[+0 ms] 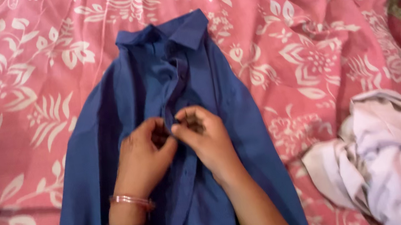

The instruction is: The person buttons the front of a blue shirt, spreads it flat on a bed, and folds the sides and sleeves toward the center.

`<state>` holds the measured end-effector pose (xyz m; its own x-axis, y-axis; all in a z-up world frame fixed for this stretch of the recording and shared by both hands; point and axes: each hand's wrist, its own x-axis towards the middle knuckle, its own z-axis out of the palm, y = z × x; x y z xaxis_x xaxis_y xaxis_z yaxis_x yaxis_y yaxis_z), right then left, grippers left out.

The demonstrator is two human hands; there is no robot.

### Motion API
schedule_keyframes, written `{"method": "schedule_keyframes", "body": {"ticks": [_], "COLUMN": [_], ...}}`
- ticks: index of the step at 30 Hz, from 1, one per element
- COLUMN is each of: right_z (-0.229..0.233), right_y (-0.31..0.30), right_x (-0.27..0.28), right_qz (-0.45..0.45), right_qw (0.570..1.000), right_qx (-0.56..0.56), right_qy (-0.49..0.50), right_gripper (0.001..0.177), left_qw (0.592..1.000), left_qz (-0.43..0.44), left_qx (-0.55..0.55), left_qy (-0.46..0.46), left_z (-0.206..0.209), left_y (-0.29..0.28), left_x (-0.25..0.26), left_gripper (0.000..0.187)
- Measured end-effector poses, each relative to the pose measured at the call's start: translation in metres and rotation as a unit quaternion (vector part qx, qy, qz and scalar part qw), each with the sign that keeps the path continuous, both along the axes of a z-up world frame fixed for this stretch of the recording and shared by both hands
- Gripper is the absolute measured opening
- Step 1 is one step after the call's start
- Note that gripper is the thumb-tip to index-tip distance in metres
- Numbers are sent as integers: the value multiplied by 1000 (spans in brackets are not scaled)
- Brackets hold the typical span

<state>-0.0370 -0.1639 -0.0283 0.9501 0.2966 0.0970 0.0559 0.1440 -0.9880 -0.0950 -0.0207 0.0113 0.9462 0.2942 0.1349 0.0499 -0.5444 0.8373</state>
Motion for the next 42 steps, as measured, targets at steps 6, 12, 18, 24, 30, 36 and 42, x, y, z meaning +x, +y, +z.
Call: {"method": "schedule_keyframes", "body": {"ticks": [6, 12, 18, 24, 30, 36, 42], "right_z": [-28, -22, 0, 6, 11, 9, 30], "right_y": [6, -10, -33, -33, -19, -20, -34], "right_x": [14, -36, -82, -72, -61, -40, -37], "right_qz": [-46, -22, -94, -106, -146, -125, -86], "right_qw": [987, 904, 924, 953, 931, 943, 994], "right_qx": [-98, -192, -235, -254, -298, -288, -44], "right_qy": [-120, -381, -287, -129, -150, -108, 44], "right_gripper": [23, 48, 48, 28, 27, 29, 30], "left_qw": [997, 975, 949, 962, 948, 949, 994], "left_qz": [28, 131, 144, 153, 91, 30, 87], "left_qx": [40, -62, 170, 228, 187, 238, -51], "left_qy": [-55, -169, -223, -3, 240, 204, -36], "left_z": [-41, -64, -37, -10, 21, 14, 22], "left_y": [6, -18, -33, -36, -19, -7, -23], "left_x": [12, -9, -66, -69, -46, -37, -44], "left_gripper": [29, 27, 26, 31, 44, 41, 35]}}
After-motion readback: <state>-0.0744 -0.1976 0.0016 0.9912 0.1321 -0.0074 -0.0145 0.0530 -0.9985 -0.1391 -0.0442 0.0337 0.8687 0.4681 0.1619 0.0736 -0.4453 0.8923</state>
